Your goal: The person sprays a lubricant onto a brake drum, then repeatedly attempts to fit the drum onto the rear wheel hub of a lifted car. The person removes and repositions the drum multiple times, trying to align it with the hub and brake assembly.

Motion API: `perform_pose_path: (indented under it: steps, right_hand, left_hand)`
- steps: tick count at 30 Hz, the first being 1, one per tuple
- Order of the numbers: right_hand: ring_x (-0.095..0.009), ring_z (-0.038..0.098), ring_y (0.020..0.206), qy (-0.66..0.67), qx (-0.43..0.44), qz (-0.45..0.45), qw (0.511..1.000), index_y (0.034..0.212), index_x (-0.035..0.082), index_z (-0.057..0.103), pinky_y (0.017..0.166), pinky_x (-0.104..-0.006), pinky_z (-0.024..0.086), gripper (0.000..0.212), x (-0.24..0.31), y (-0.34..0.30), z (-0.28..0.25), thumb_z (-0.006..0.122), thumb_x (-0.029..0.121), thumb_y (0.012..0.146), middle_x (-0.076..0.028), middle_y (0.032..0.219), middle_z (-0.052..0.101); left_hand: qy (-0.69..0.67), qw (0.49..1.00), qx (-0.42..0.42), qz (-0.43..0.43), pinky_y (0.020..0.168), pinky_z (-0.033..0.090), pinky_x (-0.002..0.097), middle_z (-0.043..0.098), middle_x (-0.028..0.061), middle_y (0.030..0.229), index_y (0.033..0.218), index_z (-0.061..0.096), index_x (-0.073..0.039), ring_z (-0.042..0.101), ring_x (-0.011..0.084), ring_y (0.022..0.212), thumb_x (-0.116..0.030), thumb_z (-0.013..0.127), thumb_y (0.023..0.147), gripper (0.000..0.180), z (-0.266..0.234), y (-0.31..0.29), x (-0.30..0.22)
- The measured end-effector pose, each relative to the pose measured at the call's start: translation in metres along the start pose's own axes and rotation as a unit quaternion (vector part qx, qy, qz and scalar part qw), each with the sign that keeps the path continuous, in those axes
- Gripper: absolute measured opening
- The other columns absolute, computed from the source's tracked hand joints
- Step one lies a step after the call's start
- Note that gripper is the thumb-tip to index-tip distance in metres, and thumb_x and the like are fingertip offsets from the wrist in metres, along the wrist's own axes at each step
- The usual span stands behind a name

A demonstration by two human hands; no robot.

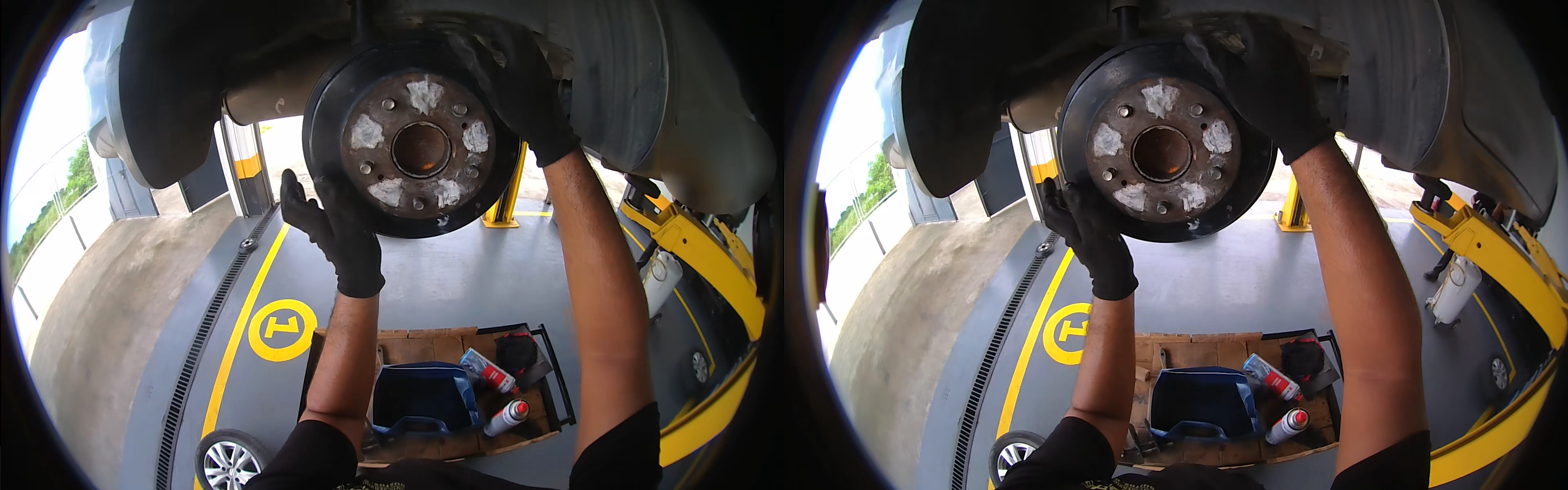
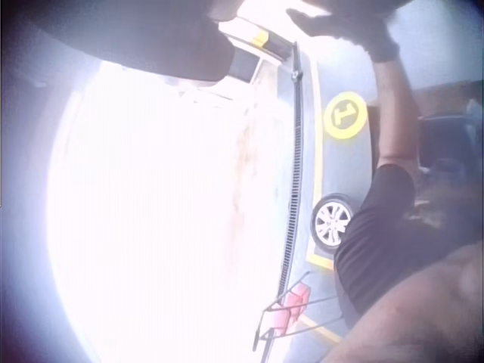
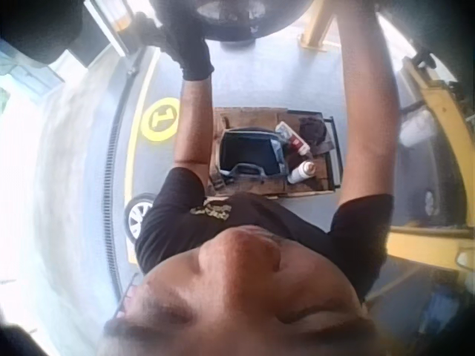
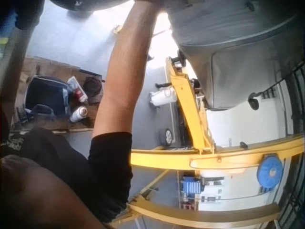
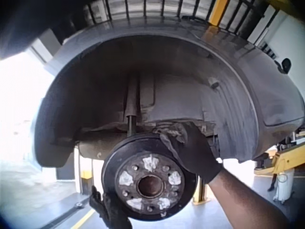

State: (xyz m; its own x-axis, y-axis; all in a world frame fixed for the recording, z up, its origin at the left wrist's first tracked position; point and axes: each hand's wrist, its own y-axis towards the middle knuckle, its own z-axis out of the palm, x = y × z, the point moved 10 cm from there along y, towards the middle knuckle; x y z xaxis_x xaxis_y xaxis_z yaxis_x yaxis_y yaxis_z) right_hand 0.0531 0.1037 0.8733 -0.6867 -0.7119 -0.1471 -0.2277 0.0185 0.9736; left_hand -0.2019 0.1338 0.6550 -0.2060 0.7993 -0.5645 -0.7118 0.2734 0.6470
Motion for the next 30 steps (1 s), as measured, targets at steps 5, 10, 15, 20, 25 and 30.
perform_pose_path:
  steps: [5,10,15,20,25,30]
  right_hand:
    - [-0.023,0.052,0.141,0.126,-0.034,-0.08,0.988,0.147,-0.003,0.055,0.121,-0.0366,0.037,0.04,0.003,0.006,-0.014,0.054,0.015,0.111,-0.017,0.148,0.059]
    - [-0.029,0.052,0.142,0.002,0.037,-0.149,0.988,0.147,-0.004,0.054,0.12,-0.0373,0.041,0.038,-0.024,-0.006,0.047,0.052,0.012,0.112,-0.021,0.146,0.059]
    - [-0.034,0.055,0.139,-0.066,-0.004,-0.324,0.944,0.152,-0.001,0.049,0.12,-0.0402,0.041,0.046,0.024,-0.008,0.01,0.056,0.007,0.107,-0.021,0.149,0.057]
    - [-0.032,0.057,0.137,0.104,0.086,-0.2,0.97,0.145,-0.001,0.057,0.118,-0.0399,0.042,0.04,0.027,0.012,0.028,0.058,0.011,0.107,-0.02,0.143,0.062]
    - [-0.026,0.057,0.136,0.197,0.084,-0.072,0.974,0.146,-0.002,0.057,0.118,-0.0375,0.042,0.04,-0.03,-0.021,0.058,0.059,0.013,0.108,-0.018,0.143,0.064]
    - [-0.021,0.05,0.145,0.421,-0.199,0.23,0.855,0.162,0.004,0.037,0.116,-0.0421,0.044,0.055,-0.025,-0.147,0.052,0.051,0.018,0.111,-0.013,0.162,0.047]
  left_hand:
    - [0.008,0.937,-0.083,0.34,0.128,0.028,0.0475,0.041,0.0214,0.163,0.156,0.043,-0.003,0.038,0.0366,0.154,-0.039,0.037,0.116,0.054,-0.028,0.022,-0.074]
    - [-0.169,0.971,0.14,0.097,0.128,0.027,0.0459,0.041,0.0207,0.165,0.159,0.042,-0.004,0.037,0.0357,0.155,-0.041,0.042,0.115,0.057,0.047,0.052,-0.003]
    - [0.009,0.944,0.071,0.322,0.129,0.026,0.0468,0.043,0.0196,0.163,0.159,0.041,-0.004,0.038,0.0326,0.155,-0.039,0.029,0.118,0.056,0.006,0.033,-0.068]
    - [-0.047,0.99,0.11,0.076,0.125,0.033,0.0444,0.044,0.0185,0.163,0.161,0.038,-0.003,0.043,0.033,0.152,-0.046,0.031,0.115,0.063,0.024,0.032,-0.012]
    - [-0.212,0.957,0.185,0.07,0.114,0.044,0.0367,0.062,0.0156,0.145,0.154,0.048,0.002,0.061,0.0236,0.131,-0.033,0.041,0.116,0.052,0.052,0.066,0.013]
    - [0.022,0.847,0.351,0.399,0.088,0.056,0.0338,0.073,0.0135,0.117,0.124,0.07,0.003,0.07,0.0209,0.099,-0.019,0.06,0.108,0.03,0.126,0.104,-0.124]
